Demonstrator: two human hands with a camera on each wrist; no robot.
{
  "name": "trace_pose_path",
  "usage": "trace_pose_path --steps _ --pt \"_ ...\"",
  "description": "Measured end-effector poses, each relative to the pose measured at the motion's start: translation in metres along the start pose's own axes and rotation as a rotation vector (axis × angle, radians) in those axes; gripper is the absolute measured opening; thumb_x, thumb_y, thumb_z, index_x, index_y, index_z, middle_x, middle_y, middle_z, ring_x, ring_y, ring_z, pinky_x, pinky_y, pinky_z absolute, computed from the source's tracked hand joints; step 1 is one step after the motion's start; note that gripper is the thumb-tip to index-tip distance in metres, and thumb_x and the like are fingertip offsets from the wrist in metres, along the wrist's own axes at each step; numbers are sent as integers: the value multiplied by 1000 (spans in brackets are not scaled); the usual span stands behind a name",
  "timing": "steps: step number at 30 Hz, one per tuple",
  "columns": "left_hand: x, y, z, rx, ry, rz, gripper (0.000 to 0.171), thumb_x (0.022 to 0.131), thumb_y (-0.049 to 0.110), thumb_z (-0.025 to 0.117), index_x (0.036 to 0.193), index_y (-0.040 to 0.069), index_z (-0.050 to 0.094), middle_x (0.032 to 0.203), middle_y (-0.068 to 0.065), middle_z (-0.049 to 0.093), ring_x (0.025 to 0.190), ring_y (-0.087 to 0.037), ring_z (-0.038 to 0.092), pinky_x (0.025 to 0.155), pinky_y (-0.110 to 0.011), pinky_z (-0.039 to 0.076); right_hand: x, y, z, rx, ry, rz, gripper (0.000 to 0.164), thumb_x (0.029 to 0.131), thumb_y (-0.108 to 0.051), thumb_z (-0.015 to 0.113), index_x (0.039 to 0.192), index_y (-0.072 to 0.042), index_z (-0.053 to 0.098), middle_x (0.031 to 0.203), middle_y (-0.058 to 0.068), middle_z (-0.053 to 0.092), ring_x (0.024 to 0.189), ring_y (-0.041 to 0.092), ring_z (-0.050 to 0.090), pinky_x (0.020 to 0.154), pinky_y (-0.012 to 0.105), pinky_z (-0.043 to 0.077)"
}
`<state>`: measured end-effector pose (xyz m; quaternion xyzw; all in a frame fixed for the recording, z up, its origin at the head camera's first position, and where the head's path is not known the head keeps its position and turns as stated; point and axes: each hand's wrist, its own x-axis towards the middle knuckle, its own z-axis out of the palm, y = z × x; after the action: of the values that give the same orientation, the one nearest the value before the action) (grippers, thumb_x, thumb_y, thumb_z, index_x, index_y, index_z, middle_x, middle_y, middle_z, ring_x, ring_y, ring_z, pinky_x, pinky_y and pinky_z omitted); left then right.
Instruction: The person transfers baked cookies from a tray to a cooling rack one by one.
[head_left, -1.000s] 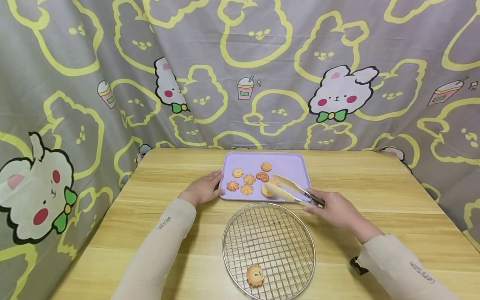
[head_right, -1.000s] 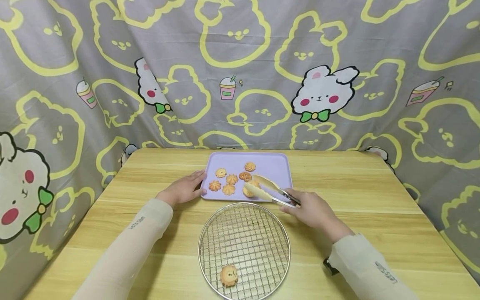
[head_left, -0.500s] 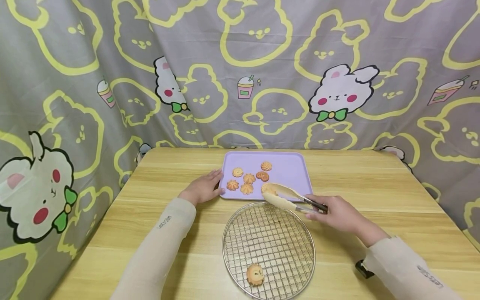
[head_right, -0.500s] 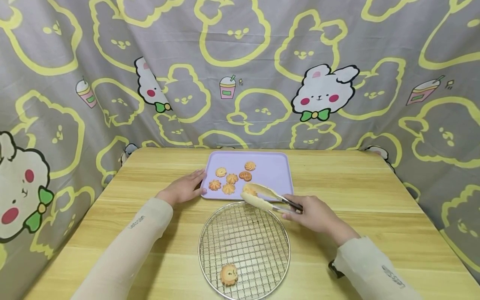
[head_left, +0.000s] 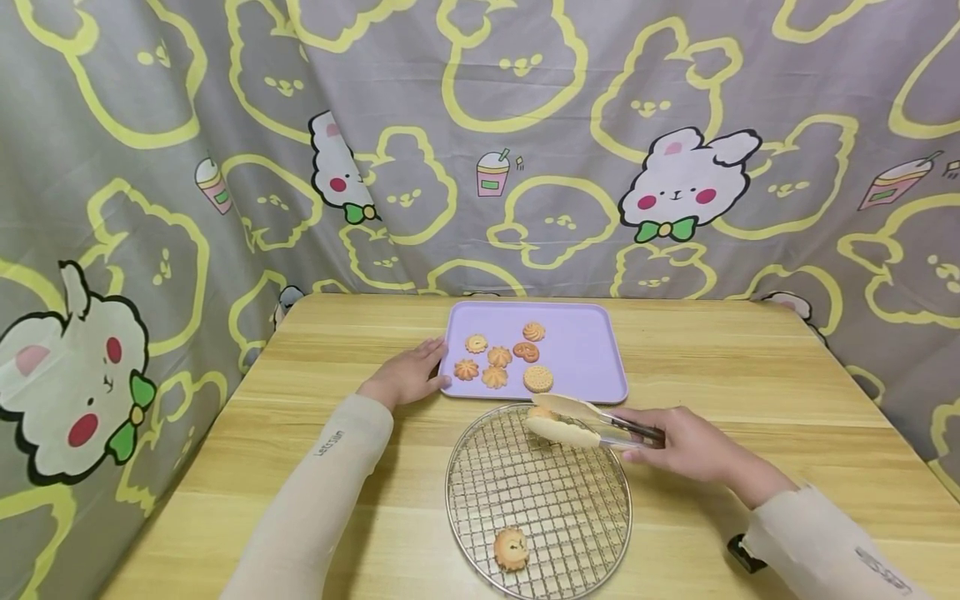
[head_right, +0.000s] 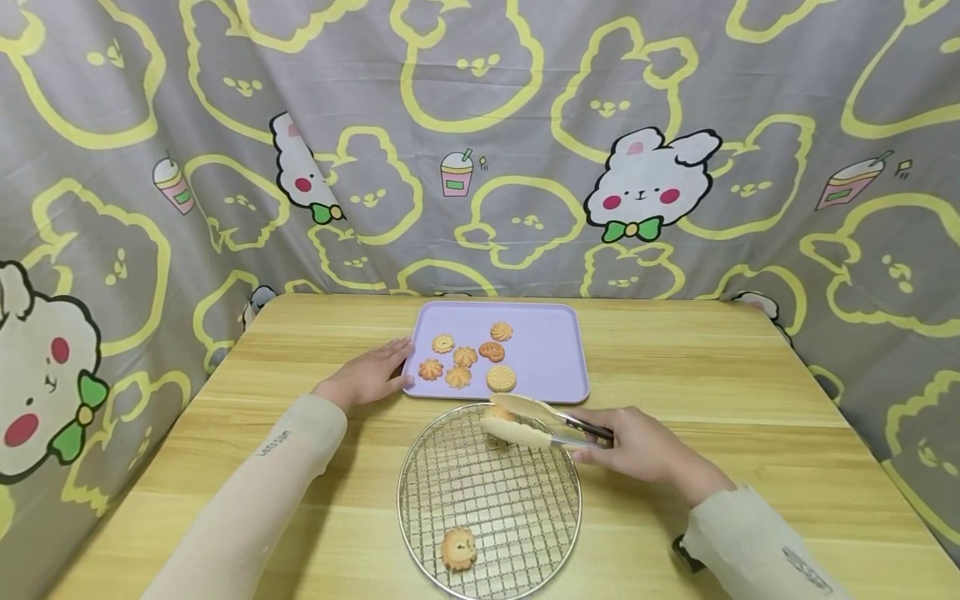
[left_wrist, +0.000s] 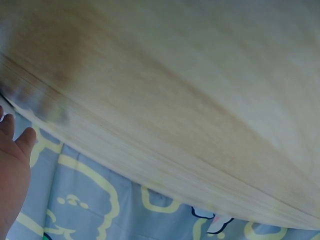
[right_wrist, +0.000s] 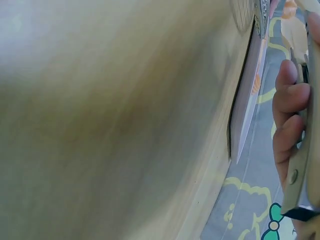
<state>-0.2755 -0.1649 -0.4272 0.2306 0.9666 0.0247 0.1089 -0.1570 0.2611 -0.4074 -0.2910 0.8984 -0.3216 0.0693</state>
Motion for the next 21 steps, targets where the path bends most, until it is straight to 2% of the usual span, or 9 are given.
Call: trace_pose_path --steps 7,13,21 --pt "-1 1 0 -10 -2 -8 73 99 51 39 153 9 17 159 -6 9 144 -23 8 115 -41 16 -5 0 0 -22 -12 -56 62 83 -38 73 129 0 58 62 -14 47 51 -1 39 44 20 40" --pt "-1 1 -1 -16 -7 -7 72 99 51 38 153 8 16 159 -6 9 144 -24 9 116 -40 16 -8 2 0 -29 -19 -132 56 82 -33 75 128 -3 60 71 -17 54 53 -3 38 43 17 37" --pt "-2 2 -1 -10 -9 -9 73 99 51 38 153 9 16 159 -6 9 144 -23 8 116 -39 16 -11 1 -2 73 -89 -211 53 83 -26 75 127 -1 60 78 -15 57 57 -4 42 44 17 40"
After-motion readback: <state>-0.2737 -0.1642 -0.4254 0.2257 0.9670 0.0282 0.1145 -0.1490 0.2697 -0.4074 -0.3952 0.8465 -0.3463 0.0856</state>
